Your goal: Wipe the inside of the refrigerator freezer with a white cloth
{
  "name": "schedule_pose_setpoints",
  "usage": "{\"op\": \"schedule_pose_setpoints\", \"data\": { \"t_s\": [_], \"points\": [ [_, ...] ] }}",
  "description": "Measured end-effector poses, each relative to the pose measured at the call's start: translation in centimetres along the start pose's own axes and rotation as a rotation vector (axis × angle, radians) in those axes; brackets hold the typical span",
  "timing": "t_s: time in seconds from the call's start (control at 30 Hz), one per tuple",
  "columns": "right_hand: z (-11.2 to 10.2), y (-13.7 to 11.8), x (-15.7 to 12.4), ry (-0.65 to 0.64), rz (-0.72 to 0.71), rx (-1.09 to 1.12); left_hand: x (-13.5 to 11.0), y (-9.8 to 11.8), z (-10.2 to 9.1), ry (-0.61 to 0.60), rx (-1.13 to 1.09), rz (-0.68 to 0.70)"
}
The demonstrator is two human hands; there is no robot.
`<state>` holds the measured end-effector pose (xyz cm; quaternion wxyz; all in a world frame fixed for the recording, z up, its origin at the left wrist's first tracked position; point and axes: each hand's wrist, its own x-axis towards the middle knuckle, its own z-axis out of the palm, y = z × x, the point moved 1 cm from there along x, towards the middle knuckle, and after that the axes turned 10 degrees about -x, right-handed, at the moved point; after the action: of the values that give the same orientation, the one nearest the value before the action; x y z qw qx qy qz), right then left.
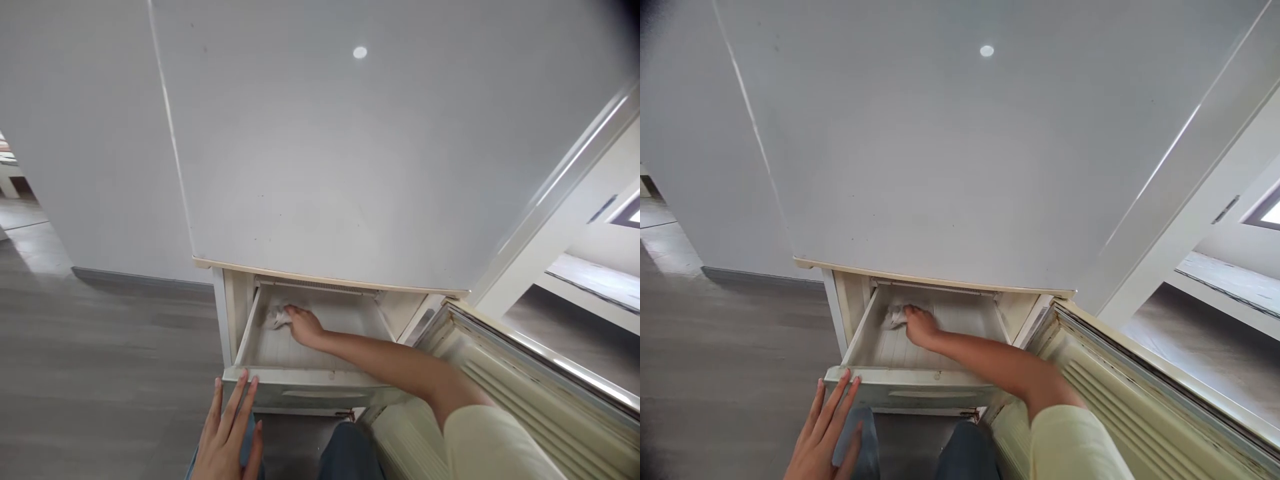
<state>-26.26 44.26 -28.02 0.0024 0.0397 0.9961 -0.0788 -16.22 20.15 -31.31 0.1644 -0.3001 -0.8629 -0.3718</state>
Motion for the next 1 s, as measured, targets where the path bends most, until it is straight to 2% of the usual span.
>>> {"op": "schedule_pose_setpoints", "data": {
  "t_s": [0.1, 0.17, 0.37, 0.5, 0.6, 0.67, 0.9, 1.0],
  "points": [
    [2.9, -1.2, 3.2, -0.071, -0.017, -0.006, -0.1, 0.0, 0.5, 0.057, 0.010, 0.029],
    [3.8, -1.5, 5.0, -0.086, -0.042, -0.002, -0.1, 0.0, 0.7, 0.079, 0.023, 0.043],
    [2.6, -0.3, 9.6, -0.025, 0.003, 0.012, 0.0, -0.1, 0.9, 0.094, 0.034, 0.056],
    [2.0, 0.6, 10.9, -0.047, -0.014, 0.029, 0.1, -0.2, 1.0, 0.104, 0.058, 0.063],
    [2.0, 2.1, 10.3, -0.066, 0.007, 0.032, 0.2, -0.1, 0.9, 0.101, 0.069, 0.063],
    [1.9, 4.0, 9.2, -0.057, 0.063, 0.027, 0.2, 0.0, 0.7, 0.096, 0.064, 0.061],
    [0.4, 13.6, 3.0, -0.016, 0.399, -0.030, 0.0, 0.0, 0.6, 0.075, 0.025, 0.020],
    [0.3, 15.3, 1.6, -0.021, 0.504, -0.062, -0.1, -0.1, 0.8, 0.076, 0.021, 0.017]
  ]
}}
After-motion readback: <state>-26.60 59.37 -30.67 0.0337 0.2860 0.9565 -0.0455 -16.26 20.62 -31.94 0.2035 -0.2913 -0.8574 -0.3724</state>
